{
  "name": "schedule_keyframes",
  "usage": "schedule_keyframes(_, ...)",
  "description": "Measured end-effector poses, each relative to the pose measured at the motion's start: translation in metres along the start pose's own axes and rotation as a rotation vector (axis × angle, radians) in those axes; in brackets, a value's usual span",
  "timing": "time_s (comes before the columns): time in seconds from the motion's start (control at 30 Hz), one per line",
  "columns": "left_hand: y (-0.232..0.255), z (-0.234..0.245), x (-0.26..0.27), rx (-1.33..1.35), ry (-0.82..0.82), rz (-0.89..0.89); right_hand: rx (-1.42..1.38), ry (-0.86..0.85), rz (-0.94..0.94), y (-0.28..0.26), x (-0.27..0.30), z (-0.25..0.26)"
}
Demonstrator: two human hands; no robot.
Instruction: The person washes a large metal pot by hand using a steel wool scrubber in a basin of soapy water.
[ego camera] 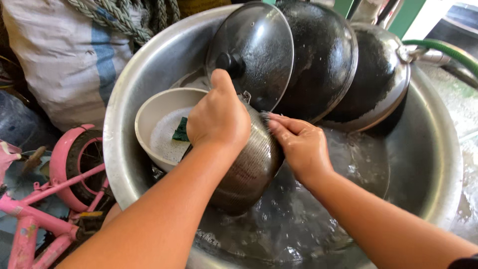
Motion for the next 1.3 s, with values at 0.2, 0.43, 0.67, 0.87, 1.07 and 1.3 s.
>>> schedule_keyframes(0.2, -0.002, 0.001, -0.001, -0.001, 0.002, -0.026, 0.115, -0.146, 0.643, -0.041, 0.040, -0.010)
schedule_keyframes(0.43, 0.000, 0.003, 0.001, -0.028, 0.000, -0.036, -0.021, -0.050, 0.099, 0.002, 0.003, 0.001)
schedule_keyframes(0.67, -0.001, 0.001, 0.000, -0.004, -0.014, 0.020, -0.087, -0.065, 0.058, 0.003, -0.002, -0.006)
schedule_keyframes(0.87, -0.003, 0.003, -0.001, -0.014, -0.011, -0.016, 0.084, -0.149, 0.578, -0.041, 0.040, -0.012)
schedule_keyframes(1.07, -0.002, 0.006, 0.000, 0.015, -0.004, -0.019, 0.132, 0.050, -0.219, 0.054, -0.007, 0.014)
schedule_keyframes(1.3, 0.002, 0.007, 0.000, 0.007, 0.014, -0.040, -0.295, 0.251, -0.868, 0.182, -0.004, 0.028)
Point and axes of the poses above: each hand's wrist, its own x-axis away from the middle knuckle, its own z-axis out of the back of the hand, y = z × x, the point moved 9 cm from there along -x, towards the middle knuckle, and after that the axes turned 6 degrees about y, right-handed, at the moved point
